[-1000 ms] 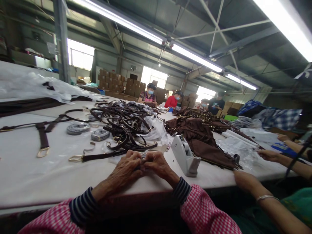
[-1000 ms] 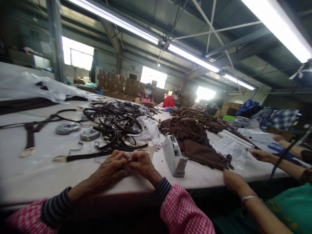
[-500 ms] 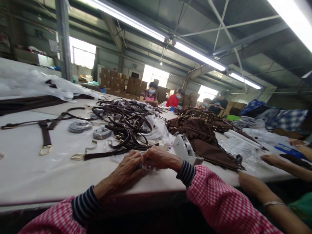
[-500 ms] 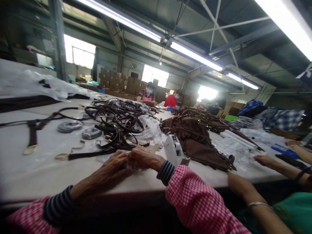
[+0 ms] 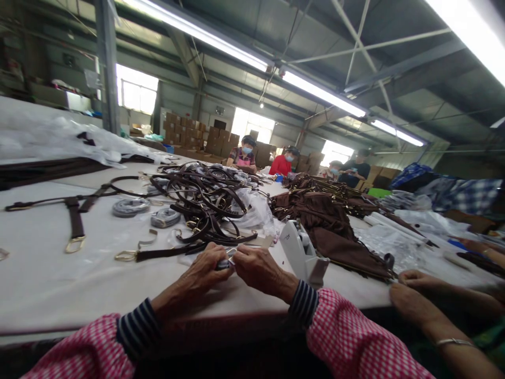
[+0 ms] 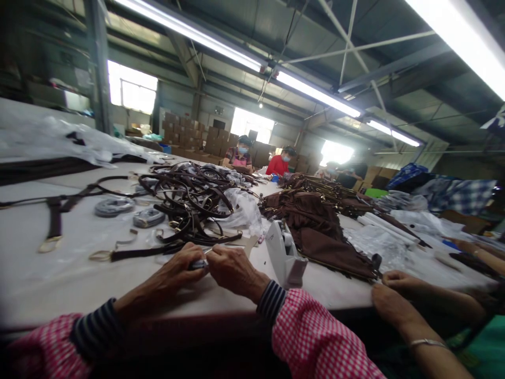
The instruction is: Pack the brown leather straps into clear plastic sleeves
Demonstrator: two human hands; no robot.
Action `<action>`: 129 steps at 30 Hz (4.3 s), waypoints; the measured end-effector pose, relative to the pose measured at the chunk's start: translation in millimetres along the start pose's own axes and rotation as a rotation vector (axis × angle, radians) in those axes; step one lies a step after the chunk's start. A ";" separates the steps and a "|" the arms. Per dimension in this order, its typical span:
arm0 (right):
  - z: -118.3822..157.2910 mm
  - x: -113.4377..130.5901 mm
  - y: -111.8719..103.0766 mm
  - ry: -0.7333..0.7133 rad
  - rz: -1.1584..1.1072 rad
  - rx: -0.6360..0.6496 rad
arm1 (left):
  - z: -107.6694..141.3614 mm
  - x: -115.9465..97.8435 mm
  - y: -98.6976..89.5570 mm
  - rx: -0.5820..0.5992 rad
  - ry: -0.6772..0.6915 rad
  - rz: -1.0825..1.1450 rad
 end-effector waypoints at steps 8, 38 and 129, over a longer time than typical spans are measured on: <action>11.1 -1.4 9.2 0.186 -0.017 0.058 | -4.8 45.6 -4.9 -0.098 -0.314 0.408; 215.1 -180.9 -53.5 1.361 -0.743 -0.253 | -11.5 59.1 3.5 -0.136 0.149 -0.225; 0.0 -17.2 87.6 0.949 -1.593 -0.370 | 10.4 44.6 -10.1 -0.312 -0.460 0.879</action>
Point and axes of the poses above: each hand's wrist, its own z-axis away from the middle knuckle, its own y-axis out of the palm, x = y × z, the point moved 9 cm from there along -z, towards the middle knuckle, and after that the axes turned 3 degrees about z, right-handed, at the moved point
